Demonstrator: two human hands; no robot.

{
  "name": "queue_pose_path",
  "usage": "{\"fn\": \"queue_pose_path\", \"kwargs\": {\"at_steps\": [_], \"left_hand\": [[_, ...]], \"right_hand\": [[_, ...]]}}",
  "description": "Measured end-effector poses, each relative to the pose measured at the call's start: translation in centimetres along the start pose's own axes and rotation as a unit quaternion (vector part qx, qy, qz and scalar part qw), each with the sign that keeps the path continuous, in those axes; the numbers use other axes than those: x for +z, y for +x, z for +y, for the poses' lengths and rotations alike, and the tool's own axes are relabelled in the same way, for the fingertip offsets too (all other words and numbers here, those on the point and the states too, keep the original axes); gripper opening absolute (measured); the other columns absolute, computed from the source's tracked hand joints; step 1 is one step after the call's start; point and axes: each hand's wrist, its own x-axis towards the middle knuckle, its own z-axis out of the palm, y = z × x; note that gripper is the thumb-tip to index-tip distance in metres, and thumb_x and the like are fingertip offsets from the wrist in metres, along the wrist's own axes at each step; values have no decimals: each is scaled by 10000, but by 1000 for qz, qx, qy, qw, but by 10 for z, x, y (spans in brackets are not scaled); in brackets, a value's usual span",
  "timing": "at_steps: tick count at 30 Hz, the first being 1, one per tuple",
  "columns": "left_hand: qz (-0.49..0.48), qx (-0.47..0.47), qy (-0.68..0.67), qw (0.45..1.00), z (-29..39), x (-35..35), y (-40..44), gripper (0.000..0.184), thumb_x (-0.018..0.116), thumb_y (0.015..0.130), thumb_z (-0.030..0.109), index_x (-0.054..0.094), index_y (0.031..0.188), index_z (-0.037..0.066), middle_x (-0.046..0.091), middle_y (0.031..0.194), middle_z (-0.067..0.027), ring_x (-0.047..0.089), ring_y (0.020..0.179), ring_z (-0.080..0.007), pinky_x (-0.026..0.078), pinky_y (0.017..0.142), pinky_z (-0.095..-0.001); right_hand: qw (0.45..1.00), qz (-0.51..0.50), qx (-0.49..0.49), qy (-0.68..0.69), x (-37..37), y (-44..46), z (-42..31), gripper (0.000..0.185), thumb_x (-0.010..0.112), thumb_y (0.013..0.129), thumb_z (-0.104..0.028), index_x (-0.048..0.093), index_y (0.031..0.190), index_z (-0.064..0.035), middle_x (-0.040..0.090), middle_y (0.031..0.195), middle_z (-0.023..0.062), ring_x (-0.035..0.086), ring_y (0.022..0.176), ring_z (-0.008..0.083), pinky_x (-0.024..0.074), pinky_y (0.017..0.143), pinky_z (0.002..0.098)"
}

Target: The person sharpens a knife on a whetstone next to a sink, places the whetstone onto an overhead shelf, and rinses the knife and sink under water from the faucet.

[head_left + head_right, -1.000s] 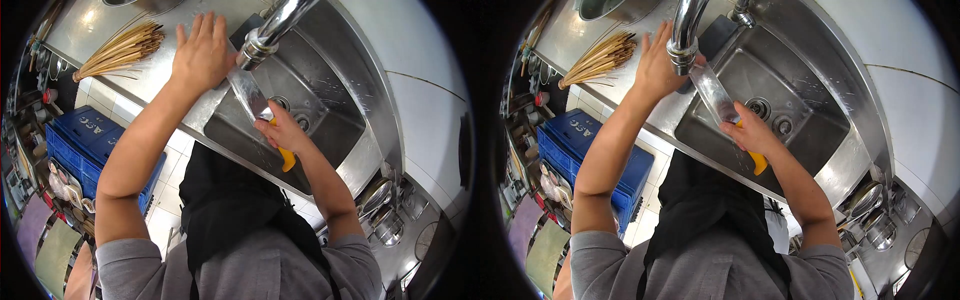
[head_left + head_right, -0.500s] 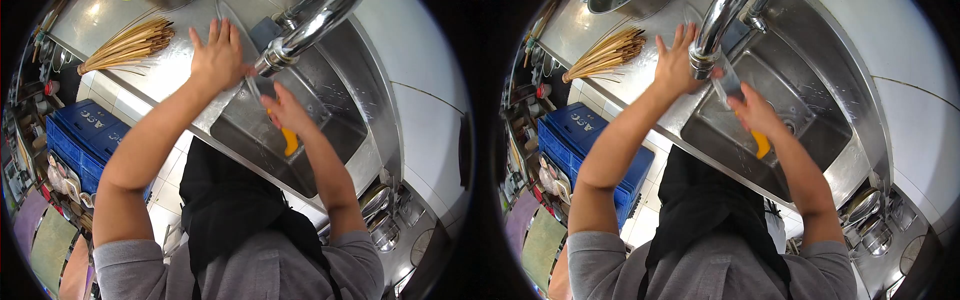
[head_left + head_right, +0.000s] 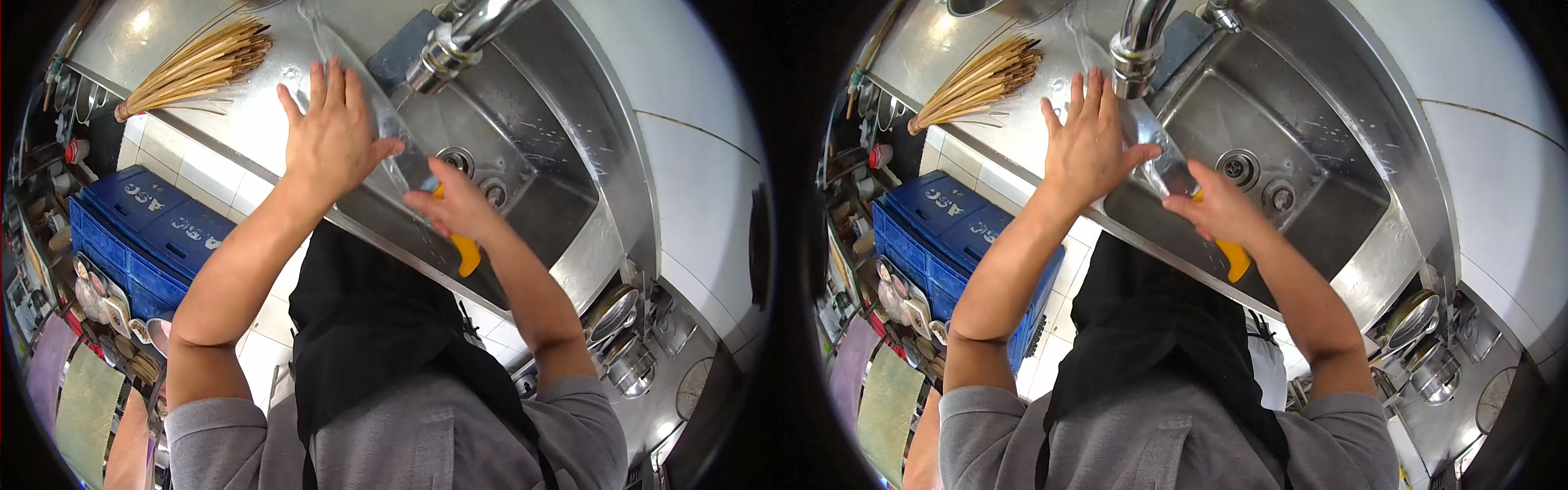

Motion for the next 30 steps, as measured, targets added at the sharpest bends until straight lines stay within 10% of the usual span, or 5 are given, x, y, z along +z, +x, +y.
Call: {"fn": "queue_pose_path", "kwargs": {"at_steps": [12, 15, 22, 26, 30], "left_hand": [[-14, -17, 28, 999, -25, 23, 152, 863, 722, 914, 458, 382, 1520, -54, 415, 1582, -286, 376, 1498, -400, 280, 1226, -567], [-2, -11, 23, 1000, -24, 14, 143, 993, 681, 904, 595, 285, 1595, 1, 290, 1685, -176, 262, 1561, -385, 268, 1180, -711], [51, -19, -41, 998, -31, 16, 134, 1018, 658, 883, 683, 332, 1582, 18, 279, 1689, -183, 251, 1561, -401, 245, 1192, -702], [222, -94, -248, 938, -89, 2, 145, 584, 672, 973, 488, 579, 1370, 71, 727, 1252, -142, 695, 1147, -351, 534, 986, -438], [252, -117, -231, 932, -134, -8, 160, 467, 675, 975, 369, 594, 1324, 70, 726, 1237, -133, 674, 1155, -376, 526, 983, -437]], "right_hand": [[978, 138, -91, -130, -76, 112, -28, 547, 820, 880, -380, 514, 1119, 6, 597, 624, 101, 590, 473, 161, 458, 440, 338], [955, 192, -91, -207, -68, 102, -42, 609, 808, 875, -340, 440, 1231, -10, 687, 742, 155, 644, 504, 232, 507, 510, 402], [874, 296, -141, -359, -57, 99, -28, 593, 703, 910, -213, 415, 1403, -50, 703, 1117, 303, 678, 993, 505, 524, 873, 573], [879, 290, -190, -327, -58, 99, -20, 752, 827, 903, -279, 375, 1459, -48, 614, 783, 125, 615, 742, 251, 494, 728, 421], [900, 287, -191, -268, -54, 100, -13, 751, 836, 886, -165, 379, 1472, -63, 548, 739, 68, 544, 714, 182, 466, 701, 365]]}}
